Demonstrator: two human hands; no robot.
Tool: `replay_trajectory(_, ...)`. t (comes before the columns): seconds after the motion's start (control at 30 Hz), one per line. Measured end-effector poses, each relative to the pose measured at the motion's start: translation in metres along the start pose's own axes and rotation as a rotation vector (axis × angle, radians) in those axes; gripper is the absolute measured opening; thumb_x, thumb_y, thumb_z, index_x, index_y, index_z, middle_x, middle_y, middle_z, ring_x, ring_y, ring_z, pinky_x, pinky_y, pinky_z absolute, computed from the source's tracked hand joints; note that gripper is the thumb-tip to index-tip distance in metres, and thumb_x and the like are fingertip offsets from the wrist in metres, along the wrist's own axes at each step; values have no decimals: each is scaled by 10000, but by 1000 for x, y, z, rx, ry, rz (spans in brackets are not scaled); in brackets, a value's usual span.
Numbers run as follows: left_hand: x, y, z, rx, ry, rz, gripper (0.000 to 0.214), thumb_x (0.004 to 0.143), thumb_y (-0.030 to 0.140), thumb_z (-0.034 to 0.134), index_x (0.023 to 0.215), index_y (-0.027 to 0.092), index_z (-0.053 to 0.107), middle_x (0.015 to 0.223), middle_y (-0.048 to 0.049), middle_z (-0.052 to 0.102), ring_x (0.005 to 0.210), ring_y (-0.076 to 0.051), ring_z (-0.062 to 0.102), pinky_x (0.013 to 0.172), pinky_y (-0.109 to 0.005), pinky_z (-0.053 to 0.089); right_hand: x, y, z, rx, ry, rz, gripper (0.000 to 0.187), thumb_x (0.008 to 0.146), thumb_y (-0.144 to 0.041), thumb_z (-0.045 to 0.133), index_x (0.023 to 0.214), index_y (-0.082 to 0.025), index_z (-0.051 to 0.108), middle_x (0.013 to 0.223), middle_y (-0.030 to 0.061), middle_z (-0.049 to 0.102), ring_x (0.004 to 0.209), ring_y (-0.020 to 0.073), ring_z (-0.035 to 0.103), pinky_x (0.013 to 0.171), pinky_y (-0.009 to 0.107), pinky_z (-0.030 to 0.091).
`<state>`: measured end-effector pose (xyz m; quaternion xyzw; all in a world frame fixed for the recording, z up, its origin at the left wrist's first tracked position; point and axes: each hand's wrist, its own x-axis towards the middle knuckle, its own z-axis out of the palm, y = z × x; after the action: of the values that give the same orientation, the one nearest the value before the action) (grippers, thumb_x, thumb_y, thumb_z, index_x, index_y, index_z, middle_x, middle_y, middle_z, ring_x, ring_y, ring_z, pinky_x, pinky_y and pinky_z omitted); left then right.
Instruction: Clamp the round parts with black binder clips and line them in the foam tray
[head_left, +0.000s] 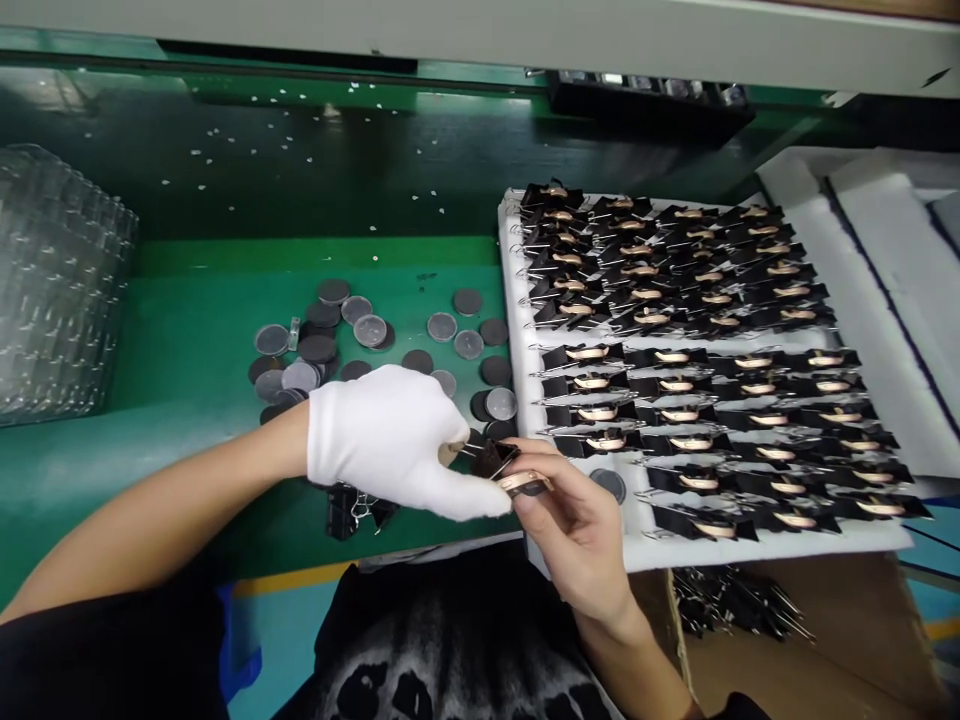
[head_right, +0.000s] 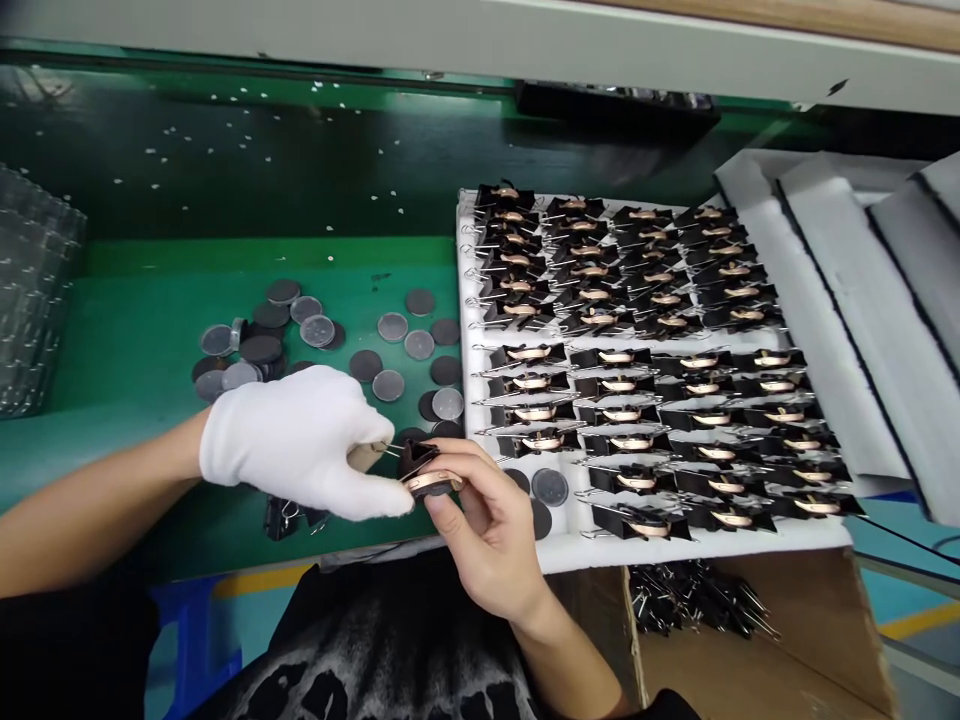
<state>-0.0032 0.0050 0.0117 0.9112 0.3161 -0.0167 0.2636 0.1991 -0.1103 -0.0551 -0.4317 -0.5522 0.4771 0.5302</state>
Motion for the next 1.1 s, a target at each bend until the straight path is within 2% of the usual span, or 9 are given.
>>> replay_trajectory(0.17, 0, 2, 0, 9, 23, 13, 686, 811, 819, 527, 525, 204, 420, 402, 39, 333, 382, -88, 217, 436, -267, 167, -1, 2, -2, 6, 29, 0, 172, 1008, -199, 631, 1077, -296, 756, 1032, 36, 705, 1135, 154, 637, 952, 218, 537)
replay_trajectory(0.3, -1, 4, 2, 0, 94, -16, 730, 748, 846, 567, 490, 198, 352, 385, 46, 276, 374, -80, 194, 428, -270, 146, -1, 6, -4, 21, 42, 0, 167, 1010, -194, 626, 1078, -282, 749, 1071, 45, 688, 1147, 162, 626, 953, 227, 536)
replay_trajectory(0.47, 2, 3, 13, -37, 228, 66, 650, 747, 700, 624, 490, 202, 295, 405, 56, 231, 387, -77, 190, 452, -289, 130, -6, 7, -3, 39, 33, 0, 163, 1013, -203, 618, 1097, -279, 736, 1065, 49, 687, 1124, 169, 641, 916, 235, 554)
replay_trajectory(0.53, 3, 3, 15, -16, 283, 70, 606, 734, 635, 637, 492, 209, 279, 422, 60, 198, 410, -82, 163, 458, -291, 135, -8, 7, -4, 25, 61, 10, 163, 1010, -205, 625, 1097, -276, 743, 1174, 68, 688, 1208, 191, 626, 958, 260, 551)
replay_trajectory(0.6, 4, 1, 14, -13, 310, 46, 577, 738, 581, 639, 491, 213, 271, 438, 62, 171, 439, -87, 137, 459, -292, 140, -8, 5, -5, 28, 155, 8, 157, 1004, -210, 639, 1098, -272, 749, 1289, 81, 660, 1275, 219, 601, 1013, 308, 540)
replay_trajectory(0.7, 4, -2, 9, -144, 284, 5, 538, 801, 510, 621, 507, 210, 285, 454, 66, 208, 458, -81, 177, 456, -274, 173, -2, 1, -7, 83, 313, 35, 138, 1002, -240, 660, 1109, -270, 742, 1182, 69, 691, 1061, 195, 671, 910, 322, 573)
replay_trajectory(0.8, 4, -4, 5, -331, 192, 69, 474, 873, 411, 593, 546, 202, 319, 477, 72, 286, 474, -67, 248, 463, -243, 223, 6, -3, -9, 124, 338, 90, 112, 1007, -284, 670, 1091, -266, 742, 952, 29, 706, 768, 139, 639, 725, 276, 563)
replay_trajectory(0.9, 4, -5, 6, -381, 156, 146, 453, 878, 361, 604, 566, 200, 319, 503, 78, 280, 504, -69, 243, 476, -241, 225, 12, -8, -11, 107, 302, 62, 106, 1003, -289, 678, 1071, -256, 753, 930, 24, 705, 741, 129, 627, 690, 257, 549)
replay_trajectory(1.1, 6, -3, 10, -389, 127, 155, 484, 890, 409, 605, 565, 203, 311, 507, 81, 252, 495, -70, 242, 471, -253, 197, 15, -15, -14, -2, 248, 8, 121, 971, -241, 707, 1076, -262, 764, 912, 11, 728, 712, 113, 645, 623, 209, 557)
